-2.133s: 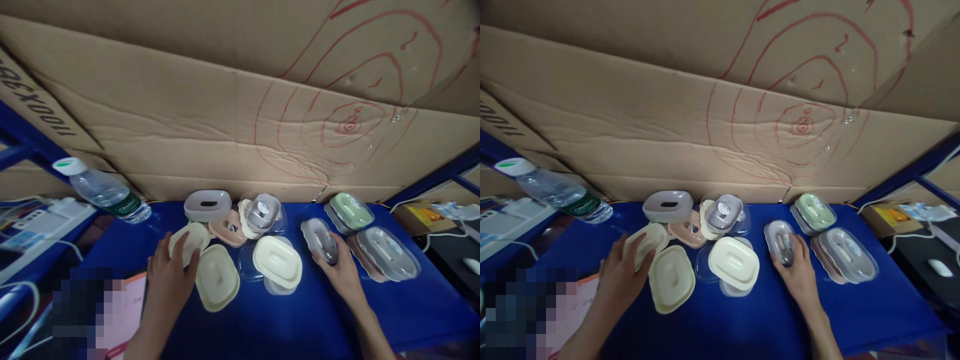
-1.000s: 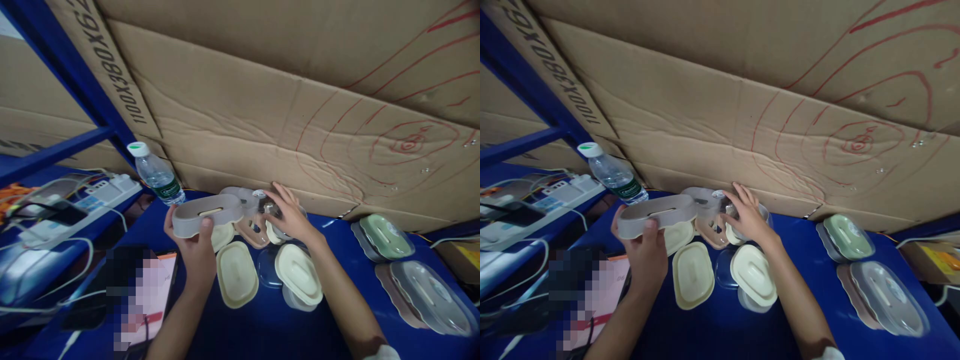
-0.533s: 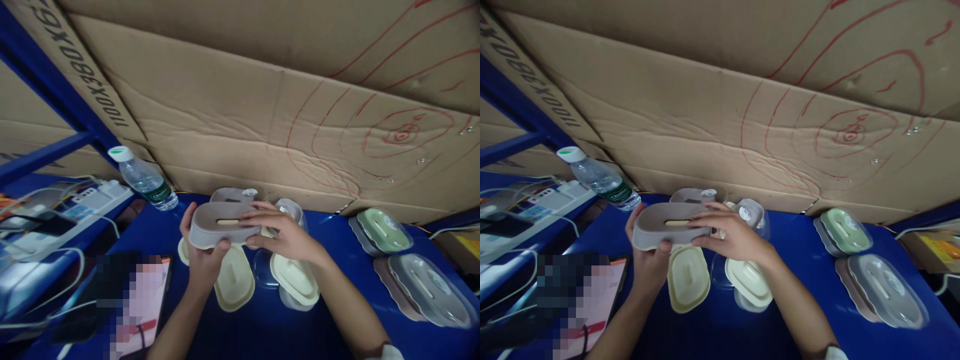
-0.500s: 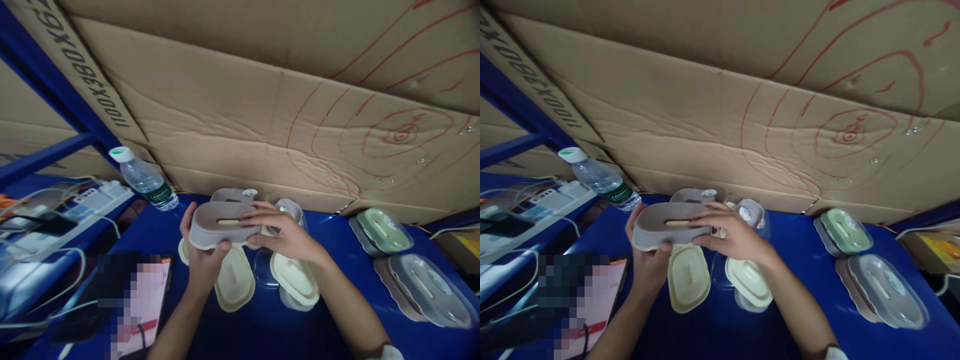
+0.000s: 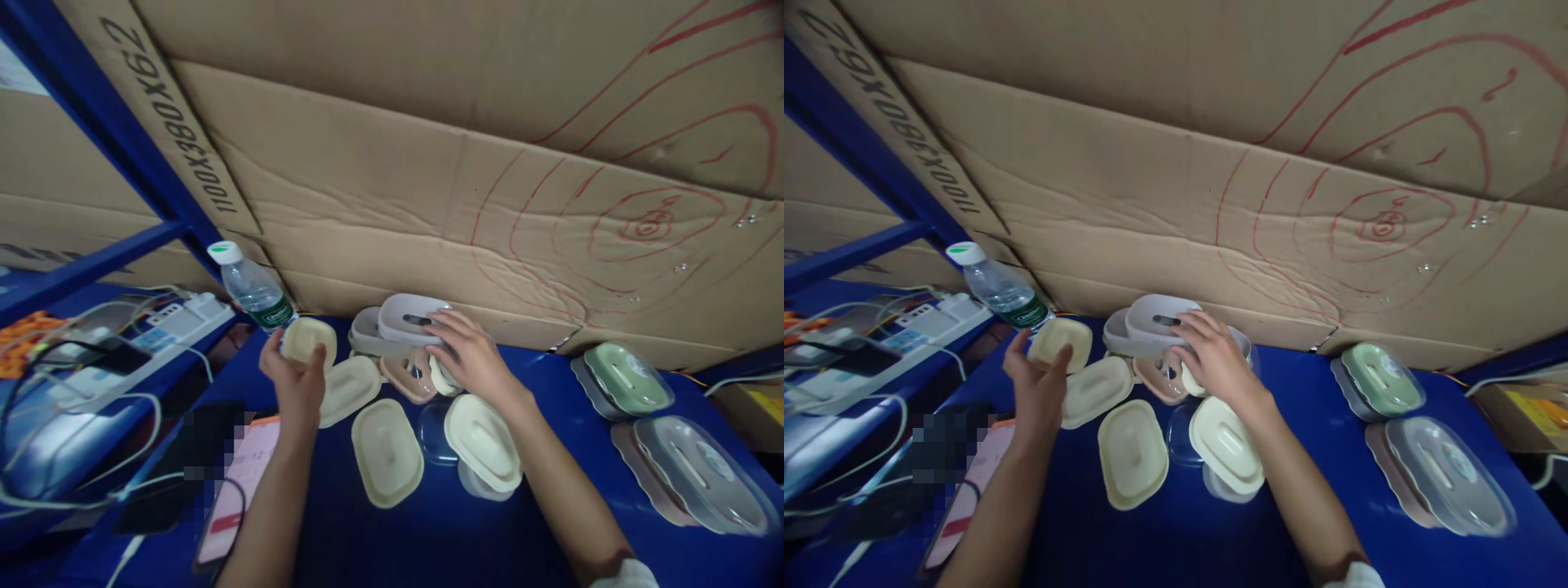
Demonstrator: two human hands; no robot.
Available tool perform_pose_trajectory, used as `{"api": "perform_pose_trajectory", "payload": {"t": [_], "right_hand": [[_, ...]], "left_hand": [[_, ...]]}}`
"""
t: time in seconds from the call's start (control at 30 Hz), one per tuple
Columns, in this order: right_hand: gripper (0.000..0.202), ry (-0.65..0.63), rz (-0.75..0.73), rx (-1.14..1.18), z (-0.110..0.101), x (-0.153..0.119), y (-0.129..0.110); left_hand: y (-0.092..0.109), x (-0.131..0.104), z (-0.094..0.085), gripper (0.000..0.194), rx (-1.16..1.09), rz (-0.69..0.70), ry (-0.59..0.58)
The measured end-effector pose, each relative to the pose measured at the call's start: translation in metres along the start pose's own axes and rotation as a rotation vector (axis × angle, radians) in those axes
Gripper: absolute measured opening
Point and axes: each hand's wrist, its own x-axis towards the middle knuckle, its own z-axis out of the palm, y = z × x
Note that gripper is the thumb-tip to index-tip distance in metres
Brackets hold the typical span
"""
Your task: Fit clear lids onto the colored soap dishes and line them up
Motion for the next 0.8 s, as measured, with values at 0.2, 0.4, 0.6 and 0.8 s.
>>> {"api": "perform_pose_trajectory", "payload": {"t": [0.2, 0.4, 0.6, 0.8], "right_hand": [[0.031, 0.136, 0.096, -0.021, -0.019, -0.012, -0.002], [0.033, 0.296, 0.345, -0.219, -0.048, -0.096, 0.014], [0.051, 0.266, 0.673, -0.422, -0.028, -0.190, 0.042], [0.045, 0.165, 0.543, -0.432, -0.040, -0.199, 0.051]], "left_hand": [[-0.004, -0.005, 0.005, 0.073, 0.145, -0.034, -0.215], [0.037, -0.036, 0.008, 0.059, 0.260, 0.261, -0.285], [0.078, -0.084, 0.017, 0.042, 0.178, 0.579, -0.543], [0.087, -0.105, 0.019, 0.041, 0.175, 0.847, -0.677]]}}
